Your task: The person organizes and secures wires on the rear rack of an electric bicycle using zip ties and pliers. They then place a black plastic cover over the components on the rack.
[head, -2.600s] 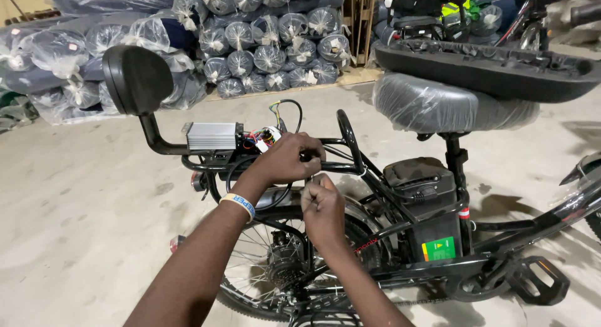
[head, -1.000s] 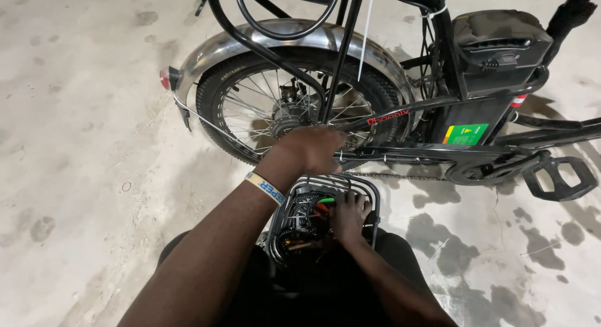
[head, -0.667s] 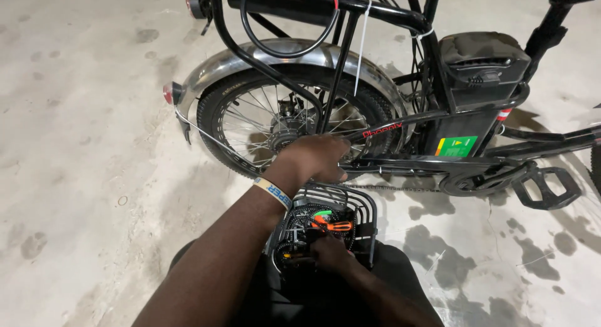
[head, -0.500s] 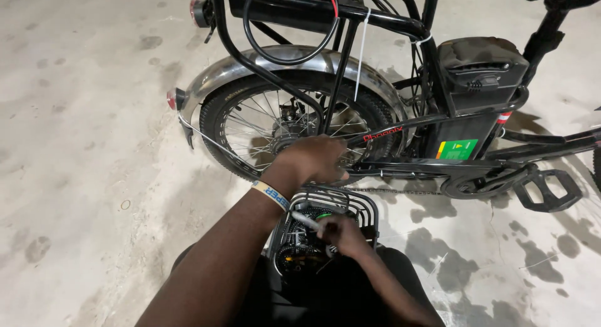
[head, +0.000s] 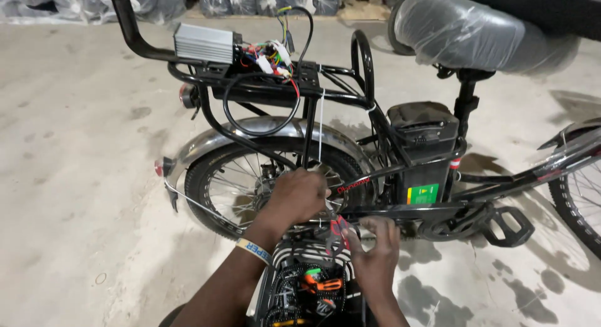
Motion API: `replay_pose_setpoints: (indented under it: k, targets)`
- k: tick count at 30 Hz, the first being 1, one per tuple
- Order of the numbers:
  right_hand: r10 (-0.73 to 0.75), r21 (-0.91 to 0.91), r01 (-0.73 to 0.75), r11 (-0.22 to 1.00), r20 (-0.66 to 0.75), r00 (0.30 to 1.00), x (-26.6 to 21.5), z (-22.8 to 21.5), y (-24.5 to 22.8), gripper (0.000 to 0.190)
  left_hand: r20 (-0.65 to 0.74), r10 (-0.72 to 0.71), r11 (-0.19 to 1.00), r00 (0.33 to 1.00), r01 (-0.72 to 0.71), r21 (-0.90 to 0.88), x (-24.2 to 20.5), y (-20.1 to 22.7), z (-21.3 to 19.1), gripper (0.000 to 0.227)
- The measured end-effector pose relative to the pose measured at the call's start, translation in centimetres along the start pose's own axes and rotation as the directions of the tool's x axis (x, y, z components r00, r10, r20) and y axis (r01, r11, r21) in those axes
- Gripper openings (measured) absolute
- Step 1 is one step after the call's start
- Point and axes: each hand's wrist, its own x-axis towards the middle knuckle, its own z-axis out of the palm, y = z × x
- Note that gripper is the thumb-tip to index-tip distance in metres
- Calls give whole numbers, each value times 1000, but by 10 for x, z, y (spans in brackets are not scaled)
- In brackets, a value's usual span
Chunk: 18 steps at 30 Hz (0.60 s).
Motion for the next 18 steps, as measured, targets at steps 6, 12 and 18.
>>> replay_pose_setpoints:
  k: [6,12,18]
  targets:
    - [111,10,-116,993,242,964,12,0,4,33,-277,-52,964,959,-24,-264,-22,17,-24,22]
    - [217,-141,-175,974,388,896,35,4,-11,49,-255,-58,913,965,-52,-404,-36,29,-41,28]
    - [298,191,-450,873,521,800,60,-12,-42,18,-654,-157,739,740,-351,-576,-43,31,-52,38]
